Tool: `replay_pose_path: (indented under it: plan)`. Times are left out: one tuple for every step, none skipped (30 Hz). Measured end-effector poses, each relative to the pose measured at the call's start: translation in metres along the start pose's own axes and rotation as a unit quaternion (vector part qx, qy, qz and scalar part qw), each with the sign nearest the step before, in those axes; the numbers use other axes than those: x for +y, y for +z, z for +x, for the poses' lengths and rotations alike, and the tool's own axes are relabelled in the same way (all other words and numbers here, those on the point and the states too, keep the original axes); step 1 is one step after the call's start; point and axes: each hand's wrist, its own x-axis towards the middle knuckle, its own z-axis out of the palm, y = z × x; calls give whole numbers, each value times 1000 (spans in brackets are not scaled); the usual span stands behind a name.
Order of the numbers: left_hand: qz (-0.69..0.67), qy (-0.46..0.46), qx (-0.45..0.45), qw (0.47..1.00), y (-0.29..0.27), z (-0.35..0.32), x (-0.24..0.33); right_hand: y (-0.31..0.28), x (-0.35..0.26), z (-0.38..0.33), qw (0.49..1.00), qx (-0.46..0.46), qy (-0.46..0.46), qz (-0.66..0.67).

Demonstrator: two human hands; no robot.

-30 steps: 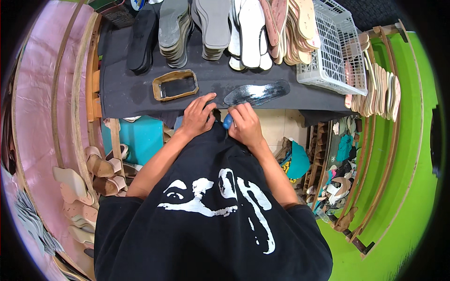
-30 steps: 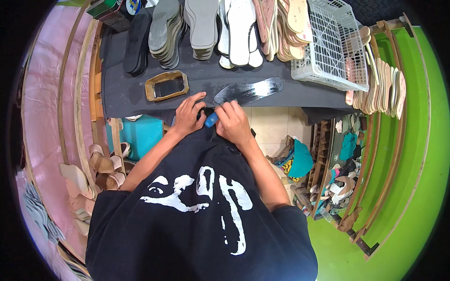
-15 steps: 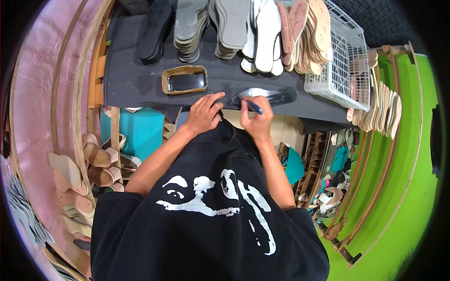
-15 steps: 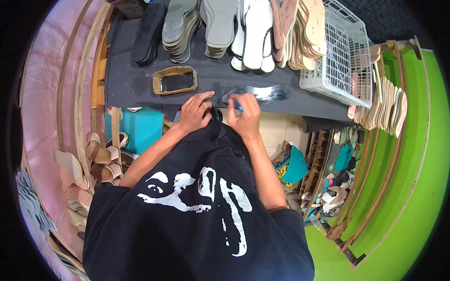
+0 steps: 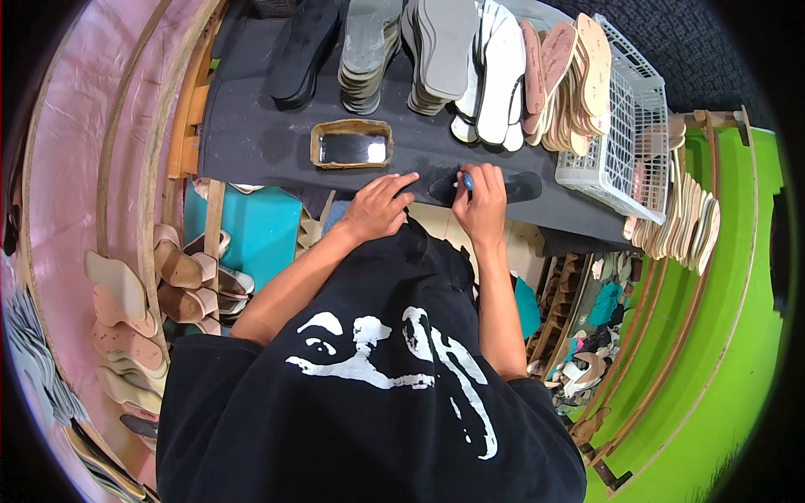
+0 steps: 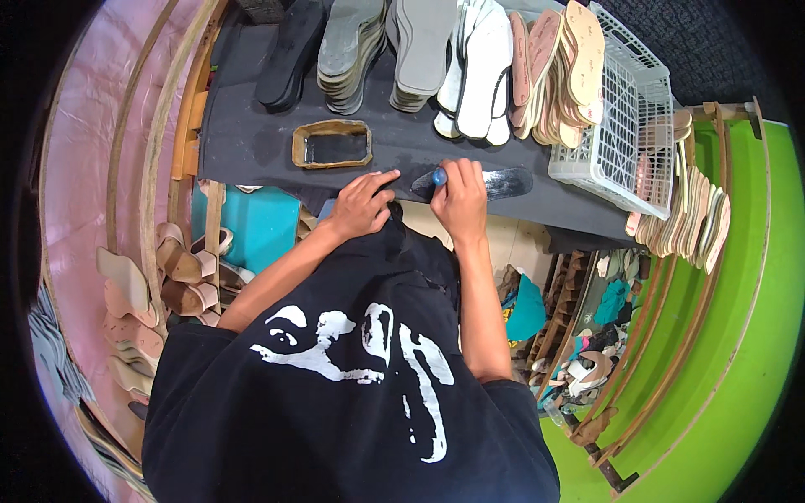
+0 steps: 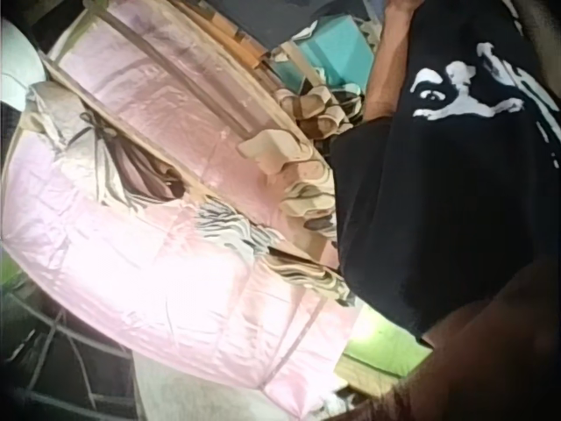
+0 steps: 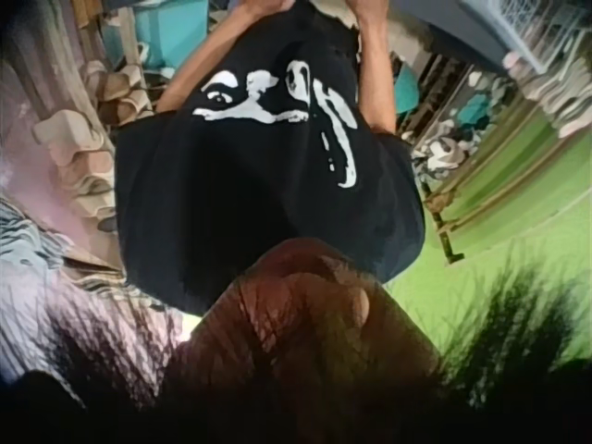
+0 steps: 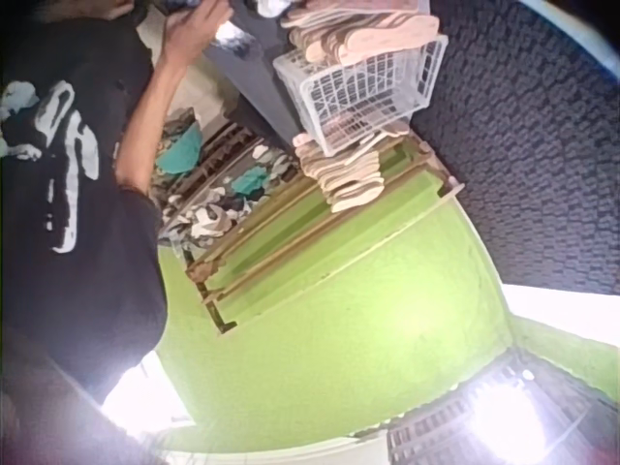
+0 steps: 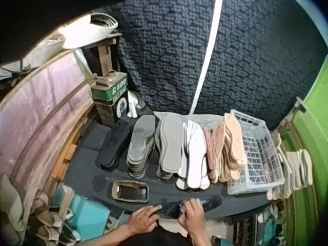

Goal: Applying adhesive to shoe insoles with a brush at a workbench.

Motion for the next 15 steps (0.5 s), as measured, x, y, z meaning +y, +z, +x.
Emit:
replay_pose_path:
  plan:
    - [1,2,0,1000,0,0,-1,-1,-2,0,999,-32,-26,7]
    - [-2,-1,-1,1000,1,-2,-1,-2,-7,-2,996,-64,-52,15]
    - [-6,-3,-2,1000,1,-2,-2,0,-15,-5,993,-87,-74,27]
    - [-6,-2,-2,1000,1,-2,-2,1,-22,-10,989,-107,-91,44]
    - [-10,-3,-6,1000,0,-2,-2,0,-27,-16,986,-120,-92,69]
    - [-13,-4,-10,1000,0,-2,-3,0,-29,-19,982,-133,-93,95]
    - [-13,-4,-11,1000,-1,-1,-3,0,-27,-21,982,-133,-93,95]
    - [-8,-1,-10,1000,-2,0,-2,0,-22,-22,984,-111,-78,117]
    - [-4,1,-9,1000,-2,0,-2,-2,-17,-22,984,-89,-62,139]
    - [-3,1,-9,1000,-1,0,-2,-5,-12,-17,988,-54,-38,140]
    - [2,3,-5,1000,-1,-1,-3,-6,-9,-12,993,-9,-13,120]
    - [8,4,-2,1000,0,-1,-3,-6,-7,-8,994,37,13,100]
    - [7,6,-3,1000,1,-1,-3,-6,-4,-6,996,51,28,70]
    - [9,7,0,1000,1,-1,-3,-6,-4,-8,996,52,30,69]
    - [11,7,2,1000,1,-1,-3,-4,-6,-11,998,11,6,65]
